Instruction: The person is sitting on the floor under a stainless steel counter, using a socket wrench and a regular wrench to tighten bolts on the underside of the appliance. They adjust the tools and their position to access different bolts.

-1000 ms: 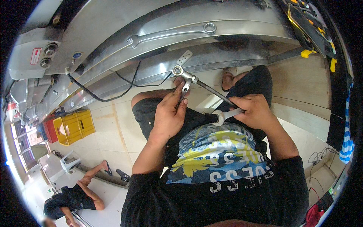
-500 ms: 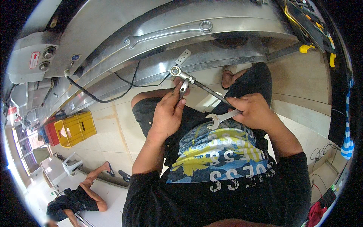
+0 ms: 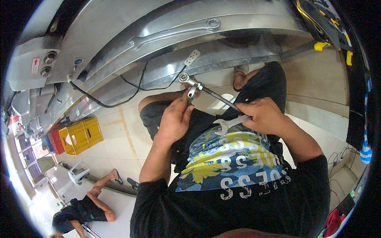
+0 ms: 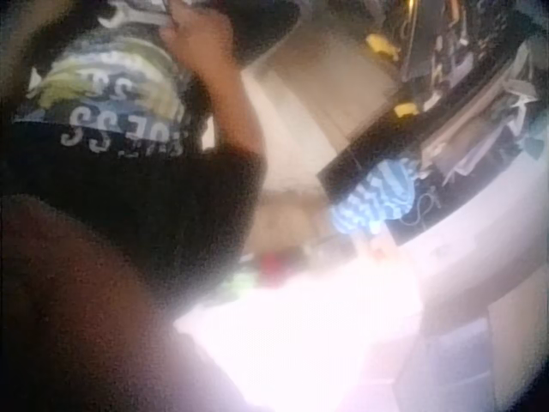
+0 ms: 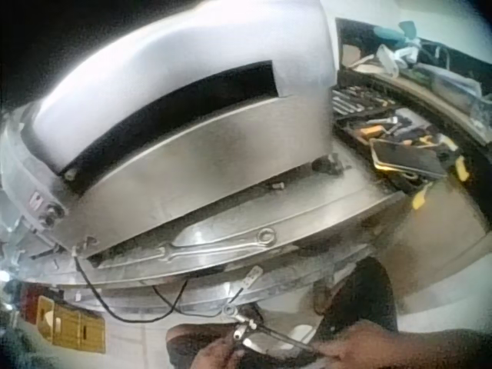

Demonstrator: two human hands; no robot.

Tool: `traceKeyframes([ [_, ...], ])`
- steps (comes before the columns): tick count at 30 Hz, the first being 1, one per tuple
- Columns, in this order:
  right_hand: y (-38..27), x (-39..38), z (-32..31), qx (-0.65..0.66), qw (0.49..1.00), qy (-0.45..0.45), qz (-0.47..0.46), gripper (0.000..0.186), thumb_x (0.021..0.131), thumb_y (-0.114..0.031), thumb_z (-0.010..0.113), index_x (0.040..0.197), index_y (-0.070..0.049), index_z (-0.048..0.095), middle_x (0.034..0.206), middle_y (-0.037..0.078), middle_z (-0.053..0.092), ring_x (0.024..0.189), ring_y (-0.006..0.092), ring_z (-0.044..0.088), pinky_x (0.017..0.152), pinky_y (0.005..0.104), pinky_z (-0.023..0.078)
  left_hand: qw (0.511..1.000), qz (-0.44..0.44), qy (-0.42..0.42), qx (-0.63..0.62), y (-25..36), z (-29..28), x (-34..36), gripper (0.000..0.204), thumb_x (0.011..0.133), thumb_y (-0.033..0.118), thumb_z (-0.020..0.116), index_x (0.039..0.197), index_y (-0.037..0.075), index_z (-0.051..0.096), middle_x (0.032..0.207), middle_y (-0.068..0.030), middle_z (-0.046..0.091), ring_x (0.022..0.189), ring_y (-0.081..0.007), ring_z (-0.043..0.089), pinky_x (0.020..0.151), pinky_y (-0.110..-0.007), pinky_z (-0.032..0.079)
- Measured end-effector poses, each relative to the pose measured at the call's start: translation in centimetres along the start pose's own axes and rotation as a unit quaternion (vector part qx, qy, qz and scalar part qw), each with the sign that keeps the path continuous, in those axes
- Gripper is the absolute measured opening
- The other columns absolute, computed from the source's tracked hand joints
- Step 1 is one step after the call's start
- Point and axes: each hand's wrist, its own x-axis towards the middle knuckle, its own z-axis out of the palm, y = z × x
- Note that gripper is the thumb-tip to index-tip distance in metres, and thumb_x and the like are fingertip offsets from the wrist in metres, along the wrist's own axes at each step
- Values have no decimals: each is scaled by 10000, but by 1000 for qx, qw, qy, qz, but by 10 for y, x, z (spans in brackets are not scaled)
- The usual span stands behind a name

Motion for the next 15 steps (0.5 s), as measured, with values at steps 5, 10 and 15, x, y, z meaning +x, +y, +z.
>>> traceKeyframes([
  [5, -2, 3, -2, -11, 999, -34, -4, 466, 797, -289, 698, 1218, -100, 637, 840, 170, 709, 795, 377, 695, 693, 501, 549, 999, -10, -3, -47, -2, 3, 3, 354, 988, 149, 611, 1284, -42, 570, 940, -192, 636, 841, -318, 642, 779, -367, 514],
  [10, -1, 5, -2, -28, 999, -38, -22, 465, 793, -298, 702, 1209, -98, 640, 844, 170, 709, 796, 380, 697, 701, 505, 551, 971, -128, -48, -199, -10, 7, 1, 252, 1001, 151, 610, 1186, -20, 601, 844, -53, 565, 735, -132, 558, 672, -289, 473],
  [15, 5, 10, -3, 43, 997, -60, -8, 473, 795, -251, 691, 1237, -101, 617, 859, 172, 712, 804, 393, 696, 714, 513, 541, 977, -120, -37, -172, -4, 6, 3, 239, 1002, 153, 612, 1176, -10, 608, 848, -39, 570, 718, -118, 549, 655, -283, 469],
])
